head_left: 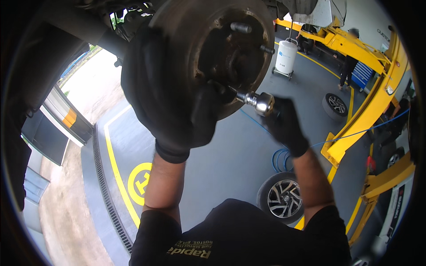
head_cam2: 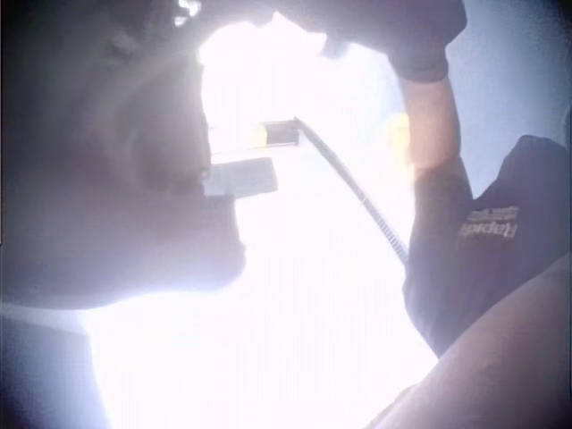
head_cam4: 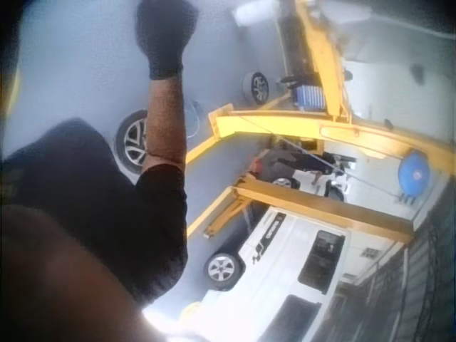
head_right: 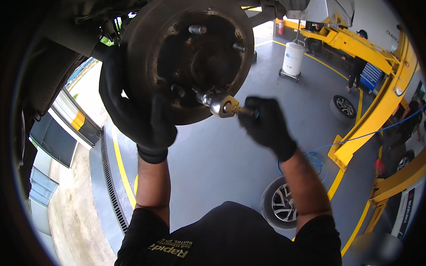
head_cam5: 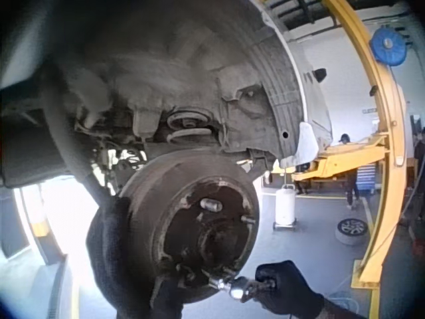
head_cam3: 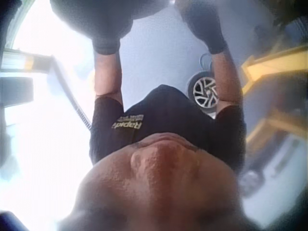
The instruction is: The person retrieves a socket and ratchet from a tool chest, then uses them to loosen and remove bolts from a car's brake rotor. The rotor is detached and placed on the floor. The person then removes the remaining bolts from the hub.
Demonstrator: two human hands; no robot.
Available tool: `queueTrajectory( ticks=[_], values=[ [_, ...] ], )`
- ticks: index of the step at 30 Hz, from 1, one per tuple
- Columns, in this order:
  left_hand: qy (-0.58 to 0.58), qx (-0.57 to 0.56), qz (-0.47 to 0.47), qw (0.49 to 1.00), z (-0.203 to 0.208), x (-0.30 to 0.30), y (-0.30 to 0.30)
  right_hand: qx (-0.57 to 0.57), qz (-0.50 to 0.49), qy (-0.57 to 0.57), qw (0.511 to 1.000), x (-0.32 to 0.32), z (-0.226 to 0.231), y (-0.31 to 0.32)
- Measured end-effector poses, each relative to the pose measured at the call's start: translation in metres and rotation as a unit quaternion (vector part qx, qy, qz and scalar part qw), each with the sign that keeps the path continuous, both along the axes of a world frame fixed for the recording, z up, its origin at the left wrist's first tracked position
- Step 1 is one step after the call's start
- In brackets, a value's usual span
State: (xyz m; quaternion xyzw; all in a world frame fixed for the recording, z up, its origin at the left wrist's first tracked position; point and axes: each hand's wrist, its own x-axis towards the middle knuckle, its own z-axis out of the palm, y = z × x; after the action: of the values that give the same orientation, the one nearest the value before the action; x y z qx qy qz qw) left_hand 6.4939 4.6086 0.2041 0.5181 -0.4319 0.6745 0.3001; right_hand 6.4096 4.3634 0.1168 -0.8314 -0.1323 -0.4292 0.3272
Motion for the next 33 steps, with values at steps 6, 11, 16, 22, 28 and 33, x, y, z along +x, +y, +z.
queueTrajectory(
  ticks=[6,11,16,22,28,33],
  values=[
    [0.047,0.067,-0.058,0.995,0.005,0.042,0.017,-0.358,-0.158,-0.216,0.894,0.014,0.093,-0.077],
    [0.056,0.052,-0.113,0.991,0.01,0.03,0.009,0.227,0.016,-0.001,0.974,0.008,-0.06,0.024],
    [0.083,0.045,-0.177,0.98,0.002,0.036,0.002,-0.151,-0.092,-0.152,0.972,0.017,0.004,-0.045],
    [0.089,0.033,-0.216,0.972,0.0,0.038,0.004,-0.217,-0.15,-0.166,0.95,0.013,0.065,-0.067],
    [0.125,0.036,-0.253,0.959,0.001,0.032,0.004,0.266,0.036,0.209,0.94,-0.022,-0.038,0.035],
    [0.18,0.024,-0.332,0.925,0.0,0.018,0.003,-0.276,-0.161,-0.174,0.931,-0.004,0.073,-0.056]
  ],
)
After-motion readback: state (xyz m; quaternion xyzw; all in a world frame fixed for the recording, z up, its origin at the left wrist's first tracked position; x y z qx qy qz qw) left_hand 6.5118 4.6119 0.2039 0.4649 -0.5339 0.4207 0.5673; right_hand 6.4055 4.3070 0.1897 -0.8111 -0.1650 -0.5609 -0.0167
